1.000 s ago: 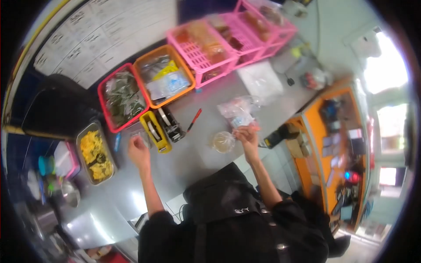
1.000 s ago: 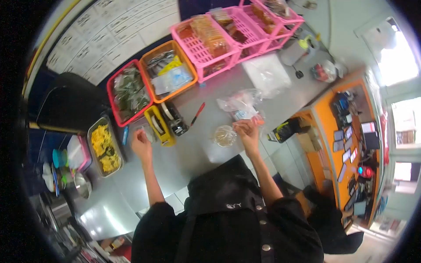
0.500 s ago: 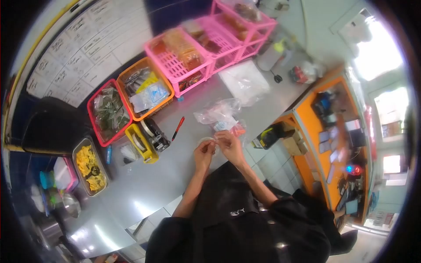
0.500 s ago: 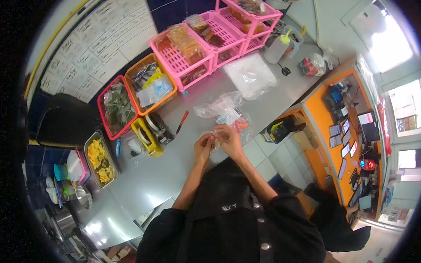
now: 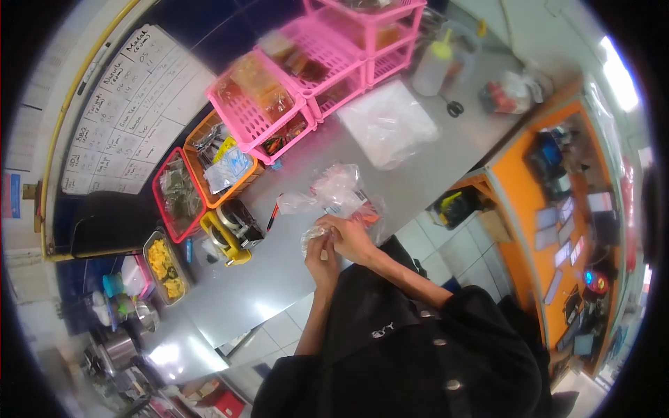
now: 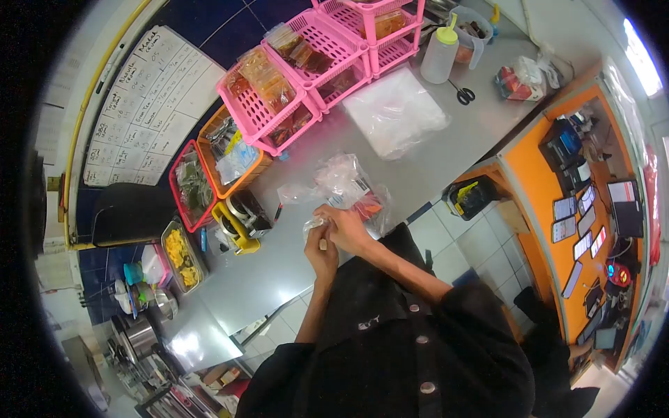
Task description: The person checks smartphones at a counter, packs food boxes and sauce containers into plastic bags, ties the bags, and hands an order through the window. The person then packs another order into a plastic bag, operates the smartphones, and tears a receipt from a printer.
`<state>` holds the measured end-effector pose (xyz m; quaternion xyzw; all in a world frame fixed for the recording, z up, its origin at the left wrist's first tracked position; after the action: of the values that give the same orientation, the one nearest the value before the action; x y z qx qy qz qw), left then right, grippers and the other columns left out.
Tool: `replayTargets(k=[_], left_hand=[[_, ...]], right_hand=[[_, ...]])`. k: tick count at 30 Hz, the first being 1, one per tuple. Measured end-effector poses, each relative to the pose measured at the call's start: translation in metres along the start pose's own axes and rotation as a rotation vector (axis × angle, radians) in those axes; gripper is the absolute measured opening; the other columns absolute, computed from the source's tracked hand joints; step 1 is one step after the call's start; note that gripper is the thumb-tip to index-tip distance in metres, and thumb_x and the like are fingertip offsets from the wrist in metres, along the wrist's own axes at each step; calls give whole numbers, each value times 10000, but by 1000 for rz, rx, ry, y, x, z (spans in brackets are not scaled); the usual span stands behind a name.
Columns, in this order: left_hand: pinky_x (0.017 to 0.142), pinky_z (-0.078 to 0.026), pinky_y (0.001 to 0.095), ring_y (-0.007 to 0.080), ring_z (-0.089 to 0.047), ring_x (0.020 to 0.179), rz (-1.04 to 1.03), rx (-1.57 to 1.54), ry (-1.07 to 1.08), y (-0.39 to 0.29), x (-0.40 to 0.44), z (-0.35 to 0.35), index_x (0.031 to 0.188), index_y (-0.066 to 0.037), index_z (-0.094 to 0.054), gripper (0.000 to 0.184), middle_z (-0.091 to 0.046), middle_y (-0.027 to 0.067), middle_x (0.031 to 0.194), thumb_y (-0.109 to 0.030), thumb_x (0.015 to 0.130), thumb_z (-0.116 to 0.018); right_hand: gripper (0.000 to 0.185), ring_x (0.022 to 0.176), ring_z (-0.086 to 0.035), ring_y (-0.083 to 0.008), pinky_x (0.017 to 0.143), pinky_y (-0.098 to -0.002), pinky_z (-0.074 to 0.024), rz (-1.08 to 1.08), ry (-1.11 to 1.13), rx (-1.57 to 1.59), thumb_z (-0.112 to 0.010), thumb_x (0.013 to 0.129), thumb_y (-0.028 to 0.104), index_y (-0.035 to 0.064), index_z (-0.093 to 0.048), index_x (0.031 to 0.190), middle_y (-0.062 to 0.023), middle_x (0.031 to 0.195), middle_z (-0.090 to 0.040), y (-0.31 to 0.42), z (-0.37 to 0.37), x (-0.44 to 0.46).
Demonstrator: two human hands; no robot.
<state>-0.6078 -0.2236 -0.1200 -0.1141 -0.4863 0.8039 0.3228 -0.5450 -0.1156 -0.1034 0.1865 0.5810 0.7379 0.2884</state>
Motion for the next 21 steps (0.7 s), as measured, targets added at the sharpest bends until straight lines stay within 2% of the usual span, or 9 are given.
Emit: replayTargets(k=[3,8,10,11,12,15,18,20,21], left_hand=[[728,-503,343,257,-632,752,-105,-66,-109,-23,0,2,970,23,-671,116,-660,143,861,-34,871,-653],[730,-502,297,173,-638,793,177,-250,-211,18,10,-10,963,42,-681,150,-680,117,886,-94,900,-663],[721,-496,273,139,-623,785,218,-241,-203,16,17,-15,967,56,-680,172,-682,99,880,-108,921,-651],[712,-490,248,105,-607,777,257,-233,-179,16,20,-19,971,69,-679,197,-684,82,874,-122,942,-638],[712,-490,248,105,-607,777,263,-229,-186,15,21,-20,971,69,-679,197,-684,82,874,-122,942,-638],[687,-491,250,112,-612,731,301,-248,-203,14,29,-26,968,72,-685,212,-682,74,801,-133,940,-638],[667,-506,286,143,-635,679,323,-177,-199,18,39,-33,955,62,-694,205,-695,104,758,-133,911,-653],[659,-506,292,160,-648,676,265,-88,-257,14,42,-31,950,50,-702,203,-701,119,762,-140,890,-664],[659,-506,292,160,-648,676,262,-91,-253,13,44,-33,950,50,-702,203,-701,119,762,-140,890,-664]], right_hand=[[338,900,-677,-362,787,-412,-528,37,29,108,-562,805,-17,60,-589,1133,-177,973,-694,-2,1,4],[329,886,-684,-331,771,-413,-536,37,12,194,-609,828,40,33,-567,1154,-181,955,-691,-19,28,5],[295,920,-679,-265,770,-373,-532,-305,-108,-118,-660,836,76,16,-594,1117,-160,1056,-654,-56,60,4],[353,873,-678,-278,740,-381,-531,-234,-168,-230,-723,797,152,12,-594,1094,-176,1055,-640,-57,65,11],[353,873,-678,-278,740,-381,-531,-234,-158,-229,-723,797,152,12,-594,1094,-176,1055,-640,-64,59,17],[333,818,-678,-302,726,-390,-532,54,-238,-654,-719,791,149,-9,-609,1062,-182,1043,-632,-51,48,38],[340,808,-657,-308,740,-390,-521,57,-191,-523,-710,809,185,22,-614,1092,-173,944,-644,-68,48,52],[299,862,-650,-246,792,-355,-510,-322,-34,91,-697,843,177,3,-642,1079,-168,981,-674,-113,43,51],[299,862,-650,-246,792,-355,-510,-321,-40,90,-697,843,177,3,-642,1079,-168,981,-674,-114,45,49]])
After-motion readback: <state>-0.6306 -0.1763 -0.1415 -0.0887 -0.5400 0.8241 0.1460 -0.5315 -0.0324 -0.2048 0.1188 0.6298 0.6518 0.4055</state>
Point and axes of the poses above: each hand's wrist, its own x-axis towards the middle knuckle, its own z-axis out of the back of the hand, y = z × x, the point moved 10 cm from there along x, towards the middle knuckle
